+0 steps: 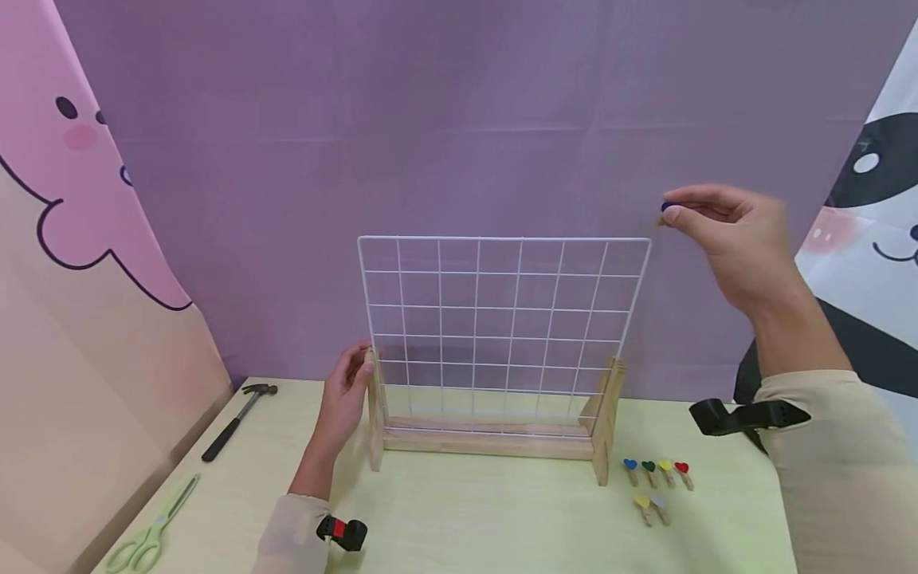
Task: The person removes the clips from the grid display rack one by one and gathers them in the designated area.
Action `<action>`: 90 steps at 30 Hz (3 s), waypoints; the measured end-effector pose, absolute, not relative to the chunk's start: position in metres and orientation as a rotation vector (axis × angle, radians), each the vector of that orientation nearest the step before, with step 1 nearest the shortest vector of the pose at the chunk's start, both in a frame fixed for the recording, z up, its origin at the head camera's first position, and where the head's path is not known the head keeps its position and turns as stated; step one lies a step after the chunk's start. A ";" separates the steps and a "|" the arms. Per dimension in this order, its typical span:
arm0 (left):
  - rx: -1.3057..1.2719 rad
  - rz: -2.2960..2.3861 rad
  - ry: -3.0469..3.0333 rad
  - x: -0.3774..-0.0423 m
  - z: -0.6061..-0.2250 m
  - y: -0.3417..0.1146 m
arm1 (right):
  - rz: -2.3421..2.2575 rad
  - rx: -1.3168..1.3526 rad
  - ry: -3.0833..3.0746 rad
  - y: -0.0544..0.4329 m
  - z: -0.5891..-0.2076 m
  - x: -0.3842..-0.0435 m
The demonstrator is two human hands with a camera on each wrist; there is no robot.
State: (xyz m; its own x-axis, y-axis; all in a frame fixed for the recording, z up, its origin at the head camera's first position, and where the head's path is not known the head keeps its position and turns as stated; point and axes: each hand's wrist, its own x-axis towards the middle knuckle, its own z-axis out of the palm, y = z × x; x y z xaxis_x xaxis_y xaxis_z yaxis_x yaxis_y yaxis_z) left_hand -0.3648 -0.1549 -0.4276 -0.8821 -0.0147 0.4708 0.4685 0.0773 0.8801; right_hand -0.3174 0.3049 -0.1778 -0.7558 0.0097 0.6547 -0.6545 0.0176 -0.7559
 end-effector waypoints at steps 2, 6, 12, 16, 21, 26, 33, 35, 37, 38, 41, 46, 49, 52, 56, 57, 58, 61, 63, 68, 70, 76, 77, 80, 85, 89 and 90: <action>-0.444 -1.867 -2.007 -0.364 -0.427 -0.155 | 1.794 0.660 -1.817 0.308 -0.179 -0.315; -0.442 -1.873 -2.000 -0.363 -0.426 -0.156 | 1.793 0.663 -1.833 0.313 -0.182 -0.312; -0.450 -1.866 -1.999 -0.363 -0.427 -0.155 | 1.623 0.525 -1.998 0.322 -0.193 -0.303; -0.458 -1.857 -1.993 -0.363 -0.427 -0.155 | 1.455 0.428 -2.119 0.327 -0.200 -0.298; -0.455 -1.853 -1.984 -0.363 -0.427 -0.154 | 1.540 0.504 -2.067 0.330 -0.203 -0.297; -0.458 -1.838 -1.990 -0.363 -0.428 -0.153 | 1.540 0.519 -2.078 0.333 -0.211 -0.294; -0.465 -1.855 -1.994 -0.366 -0.426 -0.153 | 1.520 0.409 -2.129 0.341 -0.236 -0.291; -0.463 -1.854 -2.004 -0.365 -0.426 -0.153 | 1.514 0.392 -2.149 0.343 -0.243 -0.291; -0.460 -1.860 -2.011 -0.364 -0.426 -0.153 | 1.478 0.370 -2.181 0.344 -0.249 -0.290; -0.462 -1.862 -2.011 -0.364 -0.426 -0.152 | 1.453 0.355 -2.201 0.345 -0.252 -0.290; -0.465 -1.866 -2.005 -0.364 -0.426 -0.152 | 1.455 0.344 -2.222 0.346 -0.260 -0.289; -0.469 -1.864 -2.007 -0.364 -0.425 -0.151 | 1.408 0.308 -2.283 0.350 -0.276 -0.285; -0.465 -1.869 -2.009 -0.364 -0.425 -0.150 | 1.443 0.327 -2.283 0.355 -0.288 -0.282; -0.463 -1.863 -2.013 -0.364 -0.425 -0.150 | 1.441 0.347 -2.292 0.358 -0.300 -0.279; -0.473 -1.854 -2.002 -0.364 -0.425 -0.150 | 1.366 0.290 -2.342 0.358 -0.315 -0.276; -0.477 -1.853 -1.999 -0.363 -0.425 -0.151 | 1.337 0.273 -2.360 0.358 -0.318 -0.275; -0.478 -1.849 -2.000 -0.363 -0.425 -0.151 | 1.323 0.262 -2.370 0.359 -0.322 -0.274; -0.482 -1.849 -2.001 -0.363 -0.425 -0.151 | 1.367 0.277 -2.371 0.361 -0.332 -0.271; -0.480 -1.850 -2.006 -0.363 -0.425 -0.151 | 1.428 0.297 -2.354 0.363 -0.339 -0.271; -0.463 -1.854 -2.023 -0.363 -0.425 -0.151 | 1.470 0.274 -2.348 0.366 -0.353 -0.269; -0.465 -1.858 -2.023 -0.363 -0.425 -0.152 | 1.451 0.264 -2.354 0.367 -0.359 -0.268; -0.471 -1.860 -2.018 -0.363 -0.425 -0.153 | 1.550 0.300 -2.322 0.368 -0.375 -0.265; -0.467 -1.859 -2.015 -0.363 -0.425 -0.153 | 1.579 0.305 -2.317 0.368 -0.378 -0.264; -0.464 -1.854 -2.005 -0.363 -0.425 -0.152 | 1.566 0.301 -2.346 0.370 -0.384 -0.261; -0.472 -1.859 -2.001 -0.364 -0.425 -0.152 | 1.535 0.300 -2.393 0.375 -0.394 -0.257; -0.462 -1.851 -2.020 -0.363 -0.425 -0.151 | 1.460 0.246 -2.453 0.380 -0.403 -0.253; -0.463 -1.850 -2.019 -0.363 -0.425 -0.151 | 1.460 0.233 -2.460 0.381 -0.405 -0.252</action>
State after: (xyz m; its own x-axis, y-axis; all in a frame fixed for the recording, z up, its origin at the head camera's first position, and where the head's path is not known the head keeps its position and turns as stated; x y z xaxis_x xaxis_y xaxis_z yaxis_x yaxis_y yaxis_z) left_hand -0.3633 -0.1515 -0.4248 -0.8809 -0.0027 0.4733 0.4713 0.0879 0.8776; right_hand -0.2517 0.3805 -0.4054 -0.9504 -0.0004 0.3110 -0.2731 0.4793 -0.8341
